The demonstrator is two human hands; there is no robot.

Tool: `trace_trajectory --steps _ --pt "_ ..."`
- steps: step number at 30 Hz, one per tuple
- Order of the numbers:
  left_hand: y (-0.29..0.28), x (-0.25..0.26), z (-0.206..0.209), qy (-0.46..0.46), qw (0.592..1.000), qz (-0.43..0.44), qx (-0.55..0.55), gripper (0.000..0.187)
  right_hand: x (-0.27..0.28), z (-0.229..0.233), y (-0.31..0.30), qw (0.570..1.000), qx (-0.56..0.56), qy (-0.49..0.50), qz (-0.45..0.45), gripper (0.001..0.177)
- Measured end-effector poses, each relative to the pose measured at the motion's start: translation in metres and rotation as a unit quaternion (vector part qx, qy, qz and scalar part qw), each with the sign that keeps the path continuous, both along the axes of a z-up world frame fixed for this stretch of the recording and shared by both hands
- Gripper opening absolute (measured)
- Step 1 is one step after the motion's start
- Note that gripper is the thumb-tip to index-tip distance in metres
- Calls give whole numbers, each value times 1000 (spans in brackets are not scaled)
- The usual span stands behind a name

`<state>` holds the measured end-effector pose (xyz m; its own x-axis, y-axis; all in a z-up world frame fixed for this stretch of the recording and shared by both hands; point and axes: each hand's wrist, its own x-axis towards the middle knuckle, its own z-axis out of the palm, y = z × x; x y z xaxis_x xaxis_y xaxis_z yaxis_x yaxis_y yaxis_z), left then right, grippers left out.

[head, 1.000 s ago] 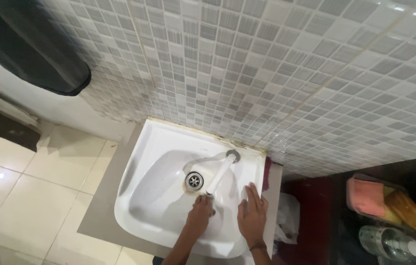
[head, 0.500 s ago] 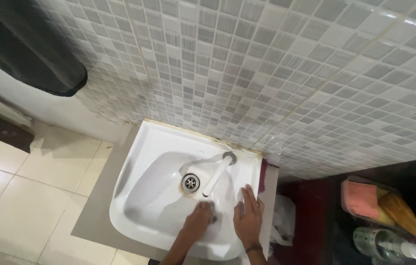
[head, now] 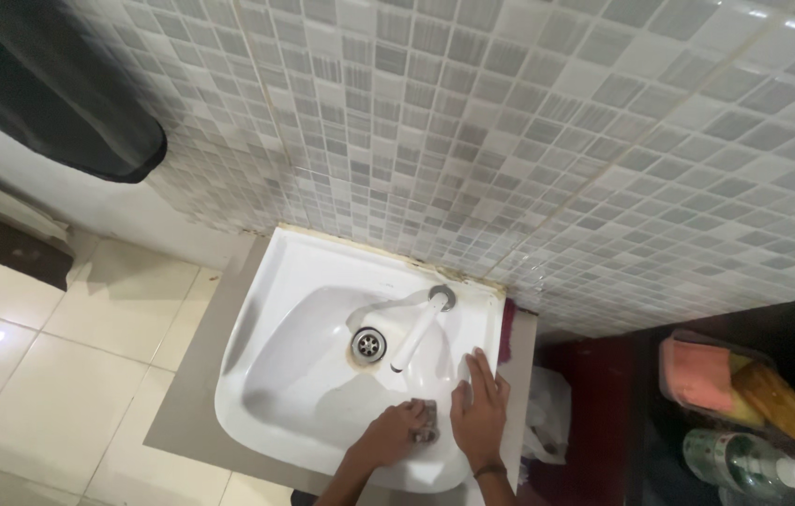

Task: The person scrubs the interior of a white bathroom sink using a small cloth. They repeatedly wipe the basin, the drain area, and the faucet, occasionally rinsing the cloth under the running water.

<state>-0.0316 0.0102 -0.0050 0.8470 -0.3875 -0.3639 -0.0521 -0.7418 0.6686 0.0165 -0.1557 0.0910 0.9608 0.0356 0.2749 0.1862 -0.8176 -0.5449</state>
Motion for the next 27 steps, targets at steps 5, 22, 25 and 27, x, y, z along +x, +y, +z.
trace_trajectory --steps 5,22,25,27 --pt "-11 31 -48 -131 978 158 37 57 4 -5 0 1000 10 -20 6 48" --pt "-21 25 -46 -188 977 100 12 71 2 -3 0 1000 14 -14 1 47" --pt "-15 61 -66 -16 982 188 20 60 0 -2 0 1000 15 -19 0 48" --pt "-17 68 -61 3 981 193 27 66 0 -3 0 1000 20 -7 -1 48"
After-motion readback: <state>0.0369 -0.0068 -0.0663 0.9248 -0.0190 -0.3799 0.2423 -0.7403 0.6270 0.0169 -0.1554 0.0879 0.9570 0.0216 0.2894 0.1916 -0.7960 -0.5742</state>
